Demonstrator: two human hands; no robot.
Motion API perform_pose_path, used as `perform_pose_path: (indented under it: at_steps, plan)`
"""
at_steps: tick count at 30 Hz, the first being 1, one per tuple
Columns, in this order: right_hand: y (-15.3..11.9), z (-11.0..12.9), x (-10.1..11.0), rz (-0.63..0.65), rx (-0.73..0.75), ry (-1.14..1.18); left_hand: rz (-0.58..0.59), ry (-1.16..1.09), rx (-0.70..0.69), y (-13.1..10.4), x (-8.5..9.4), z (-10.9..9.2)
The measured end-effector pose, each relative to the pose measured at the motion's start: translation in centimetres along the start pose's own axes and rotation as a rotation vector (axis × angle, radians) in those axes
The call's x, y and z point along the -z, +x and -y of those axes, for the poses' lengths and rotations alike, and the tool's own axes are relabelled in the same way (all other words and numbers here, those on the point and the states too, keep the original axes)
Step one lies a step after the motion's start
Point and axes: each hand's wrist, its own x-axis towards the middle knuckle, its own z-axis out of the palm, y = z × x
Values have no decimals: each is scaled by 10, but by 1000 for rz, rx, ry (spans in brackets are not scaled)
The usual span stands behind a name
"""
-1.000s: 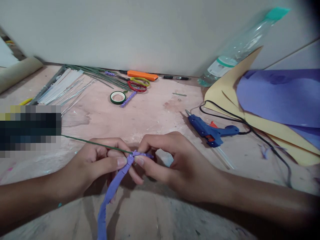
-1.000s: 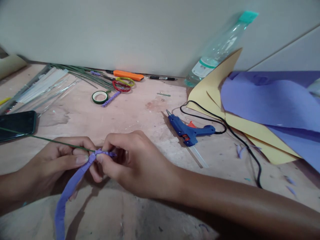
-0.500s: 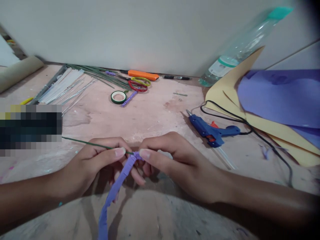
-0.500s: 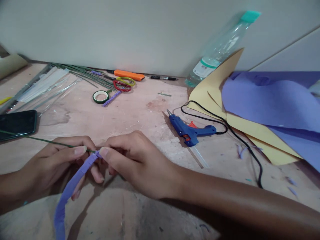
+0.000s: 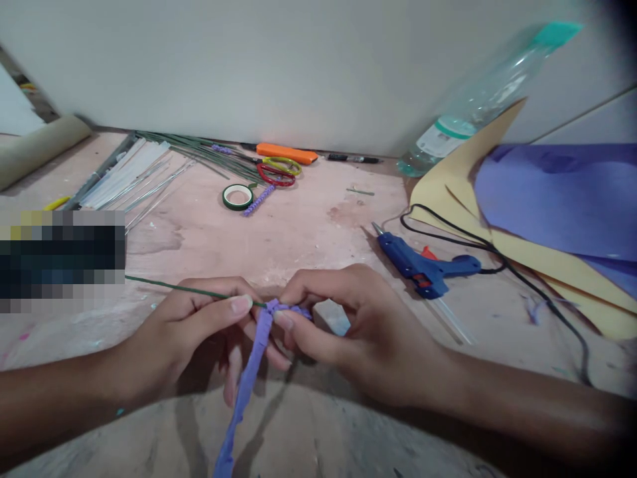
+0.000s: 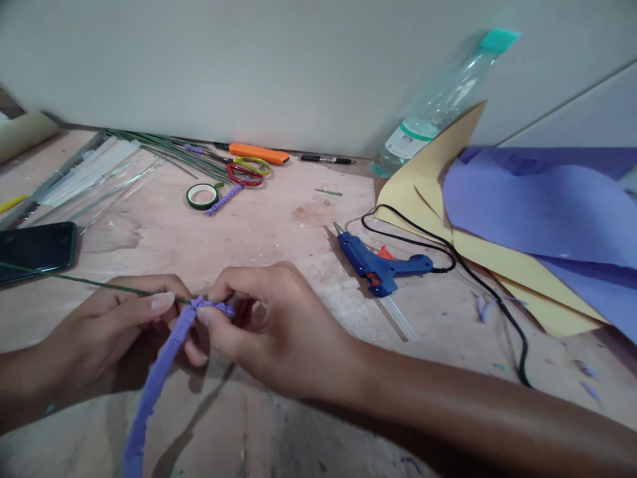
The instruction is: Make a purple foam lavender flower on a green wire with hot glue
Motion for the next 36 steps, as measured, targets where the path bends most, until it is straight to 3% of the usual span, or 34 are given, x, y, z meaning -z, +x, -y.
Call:
perform_pose_path:
  at_steps: [6,14,20,30,36]
  plan:
    - [-1,-3,0,-31,38,-76,16,2,-15,-2,-1,-1]
    - [-3,0,1,2,31,-105,32,197,-66,-3,3,1]
    - [-4,-5,5,165,63,16,67,141,-85,0,0,-1]
    - [-3,-8,3,195,-11,74,52,153,-123,1,-1,0]
    - [-3,-7,-1,94,32,47,28,270,-135,-3,3,0]
